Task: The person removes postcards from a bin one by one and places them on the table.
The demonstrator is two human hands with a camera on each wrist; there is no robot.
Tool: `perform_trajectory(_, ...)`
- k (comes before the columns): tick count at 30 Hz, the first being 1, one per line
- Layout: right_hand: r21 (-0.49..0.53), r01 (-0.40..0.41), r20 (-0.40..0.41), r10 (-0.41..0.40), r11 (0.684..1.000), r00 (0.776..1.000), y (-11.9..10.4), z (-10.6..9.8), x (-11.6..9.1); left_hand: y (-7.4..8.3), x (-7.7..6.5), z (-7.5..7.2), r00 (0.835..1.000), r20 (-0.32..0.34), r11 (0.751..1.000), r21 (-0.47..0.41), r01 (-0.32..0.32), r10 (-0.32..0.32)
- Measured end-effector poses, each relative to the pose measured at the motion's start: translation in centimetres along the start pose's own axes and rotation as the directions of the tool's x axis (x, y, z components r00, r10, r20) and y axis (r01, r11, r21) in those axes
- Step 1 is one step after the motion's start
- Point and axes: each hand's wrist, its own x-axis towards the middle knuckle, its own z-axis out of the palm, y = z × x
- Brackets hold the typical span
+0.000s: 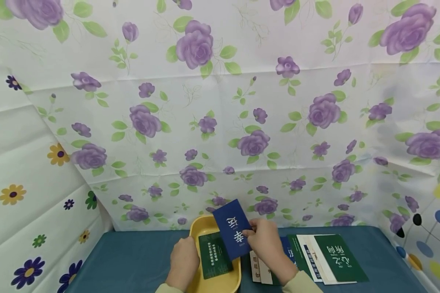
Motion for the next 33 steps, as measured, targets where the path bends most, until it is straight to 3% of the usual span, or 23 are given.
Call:
perform_trajectory(15,-0.065,-0.047,-0.131,0.038,0.997,0.991,3.8,-6.1,0.3,0.1,0.0,0.3,0.999,0.009,0.999,0.034,0.036,-0.036)
perform_trajectory(23,-0.077,-0.117,-0.121,0.107,0.99,0.987,5.6,-8.9,0.1,0.2,0.1,0.4,0.999,0.007,0.999,0.028,0.033,-0.033)
perform_trajectory(33,-0.168,-0.178,-0.192,0.145,0.97,0.971,8.7,-12.8,-0.5,0.2,0.2,0.3,1.0,0.008,1.0,0.011,0.024,-0.024)
